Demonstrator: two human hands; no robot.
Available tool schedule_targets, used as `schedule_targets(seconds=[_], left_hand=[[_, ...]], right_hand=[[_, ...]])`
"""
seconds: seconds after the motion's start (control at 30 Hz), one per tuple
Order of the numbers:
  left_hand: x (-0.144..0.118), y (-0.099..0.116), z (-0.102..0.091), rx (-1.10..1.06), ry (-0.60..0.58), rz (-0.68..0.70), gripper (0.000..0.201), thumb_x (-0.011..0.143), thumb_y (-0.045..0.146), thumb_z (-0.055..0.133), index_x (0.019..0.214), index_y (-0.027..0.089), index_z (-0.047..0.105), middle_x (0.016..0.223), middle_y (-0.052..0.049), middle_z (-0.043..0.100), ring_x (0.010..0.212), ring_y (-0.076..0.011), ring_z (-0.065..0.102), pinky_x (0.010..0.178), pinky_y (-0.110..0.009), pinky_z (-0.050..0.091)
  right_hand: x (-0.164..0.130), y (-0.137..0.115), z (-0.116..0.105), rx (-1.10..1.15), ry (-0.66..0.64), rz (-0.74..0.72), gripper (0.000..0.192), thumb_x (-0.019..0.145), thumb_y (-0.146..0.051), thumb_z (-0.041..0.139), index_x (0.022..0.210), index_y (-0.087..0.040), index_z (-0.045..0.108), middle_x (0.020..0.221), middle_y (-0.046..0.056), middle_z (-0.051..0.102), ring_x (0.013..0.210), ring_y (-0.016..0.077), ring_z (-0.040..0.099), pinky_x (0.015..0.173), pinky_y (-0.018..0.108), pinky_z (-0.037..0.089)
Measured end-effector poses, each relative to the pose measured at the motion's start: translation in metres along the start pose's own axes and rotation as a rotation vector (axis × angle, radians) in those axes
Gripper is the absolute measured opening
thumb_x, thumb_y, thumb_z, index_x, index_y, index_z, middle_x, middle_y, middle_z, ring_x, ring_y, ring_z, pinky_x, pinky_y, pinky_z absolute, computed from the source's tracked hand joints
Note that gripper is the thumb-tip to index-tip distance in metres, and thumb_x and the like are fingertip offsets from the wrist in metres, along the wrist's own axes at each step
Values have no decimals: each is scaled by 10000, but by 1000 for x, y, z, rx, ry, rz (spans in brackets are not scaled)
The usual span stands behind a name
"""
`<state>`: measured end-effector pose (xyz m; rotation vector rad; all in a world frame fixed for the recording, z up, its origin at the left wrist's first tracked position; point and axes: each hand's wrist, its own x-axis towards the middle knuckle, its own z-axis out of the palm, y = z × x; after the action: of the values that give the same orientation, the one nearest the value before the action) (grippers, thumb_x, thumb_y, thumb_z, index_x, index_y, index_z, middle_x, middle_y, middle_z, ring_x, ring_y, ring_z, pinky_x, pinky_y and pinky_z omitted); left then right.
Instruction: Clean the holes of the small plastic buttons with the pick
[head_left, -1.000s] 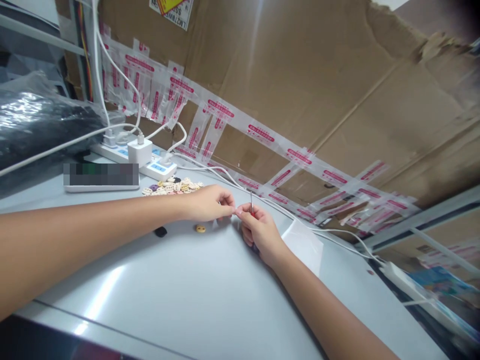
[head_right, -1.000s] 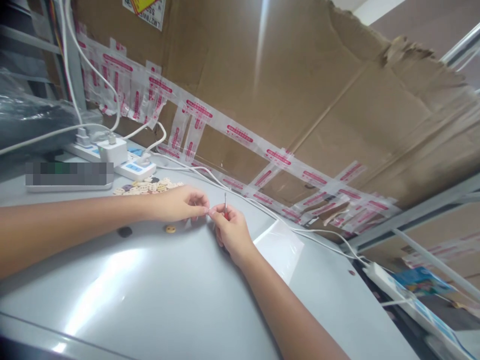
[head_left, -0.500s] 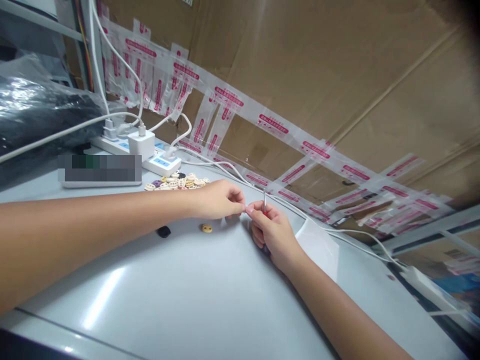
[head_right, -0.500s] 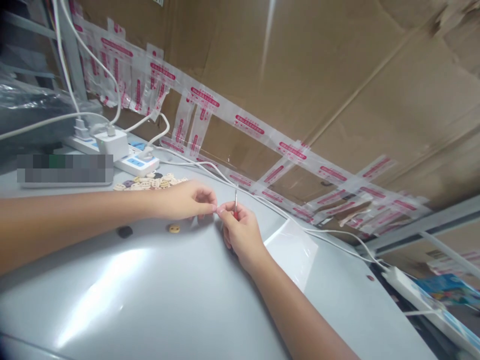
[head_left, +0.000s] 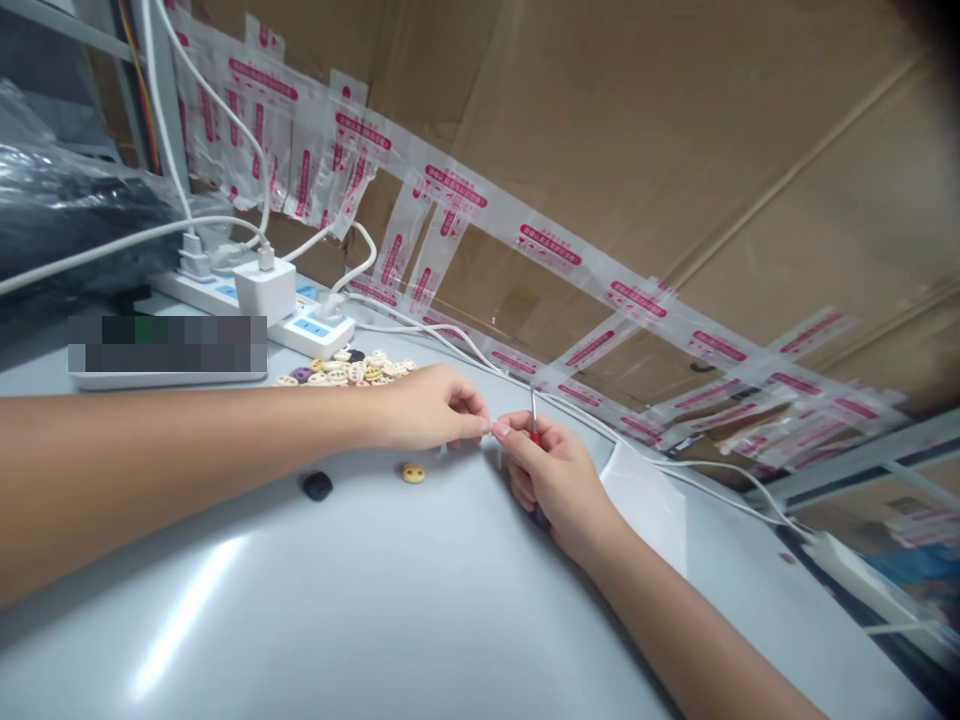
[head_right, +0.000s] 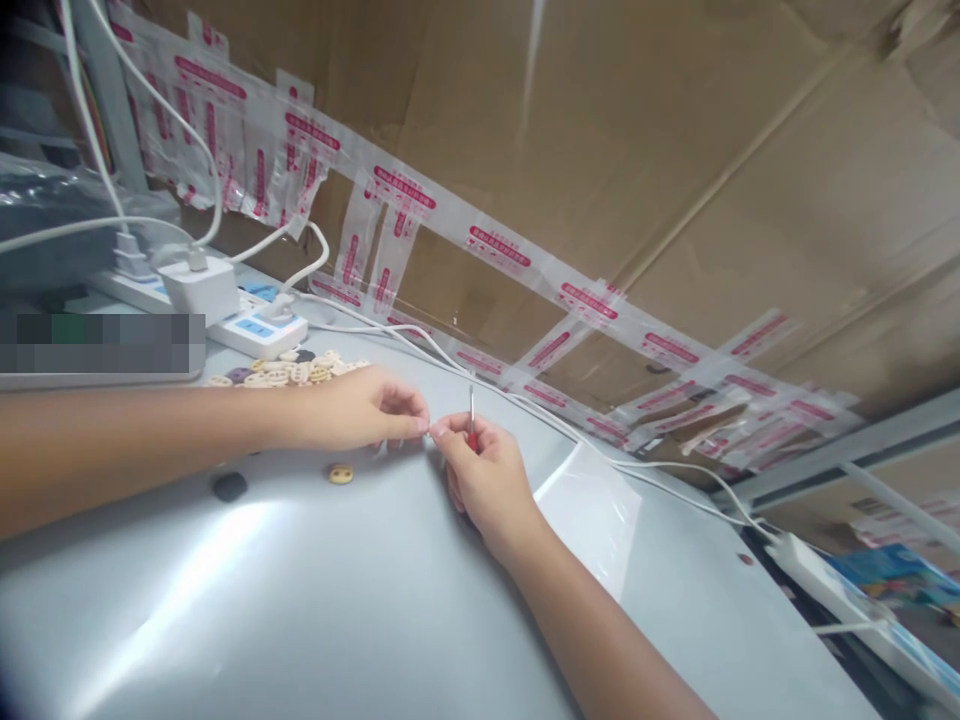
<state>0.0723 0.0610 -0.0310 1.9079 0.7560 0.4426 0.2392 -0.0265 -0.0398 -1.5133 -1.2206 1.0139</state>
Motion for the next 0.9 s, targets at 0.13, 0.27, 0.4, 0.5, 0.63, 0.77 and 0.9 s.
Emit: schedule_targets(seconds=[0.13,0.27,0.4,0.5,0.63,0.77,0.9], left_hand=[[-2,1,-1,-51,-20,-14,158,848,302,617,858,165,696,720,12,640,614,-106,560,608,-229,461],[-4,2,-1,-53,-26,-18,163,849,303,613,880,172,705,744,3,652,647,-118,575,629,-238,481],[-2,-1,0,-38,-23,10,197,838,335,626,926,177,705,772,-5,667,676,-135,597,648,-257,495],[-2,0,0,-8,-18,28,178,846,330,619,895,175,691,762,4,661,646,-125,588,633,-251,484],[-6,7,0,41,-8,-5,143,881,281,577,840,167,654,724,21,640,575,-100,552,602,-235,453],[-9,12,0,232,2,68,144,890,262,558,851,176,667,754,21,659,644,-113,567,620,-230,413],[-10,9,0,484,1,228,157,880,261,560,901,200,703,764,23,679,691,-130,571,644,-240,373]], right_hand=[[-1,1,0,-9,11,-4,334,748,-482,712,823,-198,553,374,-120,378,311,53,275,317,171,211],[0,3,-1,-4,6,-13,322,754,-475,711,832,-203,557,385,-119,380,313,63,285,318,183,224],[0,4,-3,-45,9,-15,328,771,-494,699,843,-201,569,388,-117,372,322,65,276,321,188,217],[0,5,-3,-83,3,-36,339,782,-508,699,842,-194,586,410,-113,374,344,61,278,332,190,226],[0,6,-4,-83,-8,-53,287,786,-461,696,815,-201,577,440,-114,370,354,56,277,331,187,227],[-1,5,-3,-55,28,-38,214,783,-400,664,790,-216,553,404,-113,372,325,65,290,321,187,219],[-2,2,-2,-11,53,-41,199,755,-374,673,781,-222,549,391,-114,373,309,70,301,316,192,229]])
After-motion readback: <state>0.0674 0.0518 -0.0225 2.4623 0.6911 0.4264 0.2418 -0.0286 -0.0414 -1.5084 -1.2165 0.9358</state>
